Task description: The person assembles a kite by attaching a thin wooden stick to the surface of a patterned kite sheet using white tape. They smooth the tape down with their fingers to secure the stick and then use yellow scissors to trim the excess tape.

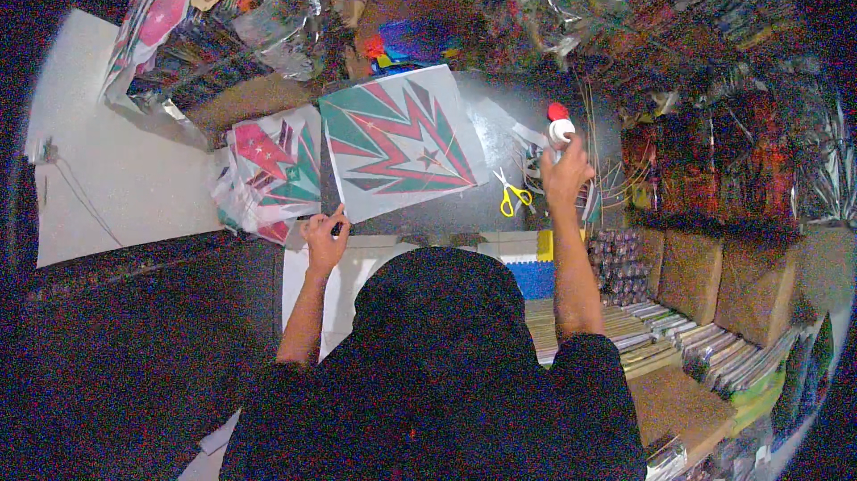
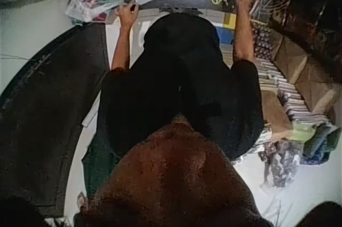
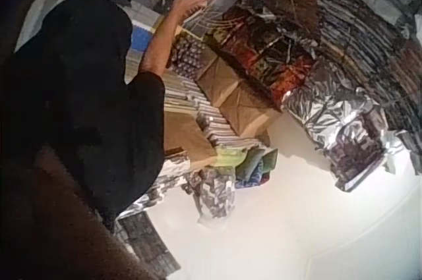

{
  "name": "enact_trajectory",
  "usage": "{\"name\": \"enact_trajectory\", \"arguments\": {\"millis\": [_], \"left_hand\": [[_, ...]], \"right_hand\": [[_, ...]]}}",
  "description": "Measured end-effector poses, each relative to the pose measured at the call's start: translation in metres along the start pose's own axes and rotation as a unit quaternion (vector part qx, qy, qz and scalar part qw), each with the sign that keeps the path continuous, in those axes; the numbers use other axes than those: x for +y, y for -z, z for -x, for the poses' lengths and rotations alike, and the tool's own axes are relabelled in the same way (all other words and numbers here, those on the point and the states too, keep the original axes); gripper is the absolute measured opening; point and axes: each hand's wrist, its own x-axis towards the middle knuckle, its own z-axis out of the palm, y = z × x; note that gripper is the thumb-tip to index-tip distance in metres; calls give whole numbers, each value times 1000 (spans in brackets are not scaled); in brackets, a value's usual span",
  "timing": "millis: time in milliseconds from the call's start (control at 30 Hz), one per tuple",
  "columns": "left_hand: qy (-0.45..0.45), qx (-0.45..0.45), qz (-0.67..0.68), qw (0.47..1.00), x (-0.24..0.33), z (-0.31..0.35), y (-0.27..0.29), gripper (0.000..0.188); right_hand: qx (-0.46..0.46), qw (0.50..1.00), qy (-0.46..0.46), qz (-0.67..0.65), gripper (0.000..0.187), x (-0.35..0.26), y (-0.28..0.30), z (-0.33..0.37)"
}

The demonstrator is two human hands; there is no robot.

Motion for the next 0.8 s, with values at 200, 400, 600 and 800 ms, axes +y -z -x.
{"name": "enact_trajectory", "arguments": {"millis": [200,400,600,800], "left_hand": [[19,-8,32,999,3,-1,2,7],[-9,-4,32,999,-2,-2,2,19],[2,-22,18,1000,-2,-2,4,38],[-14,-4,49,999,1,-5,11,40]], "right_hand": [[-121,965,111,-203,58,-51,-28,39],[-293,901,211,-240,60,-123,-56,92],[-357,857,302,-214,62,-167,-83,131],[-369,854,311,-195,61,-196,-84,144]]}}
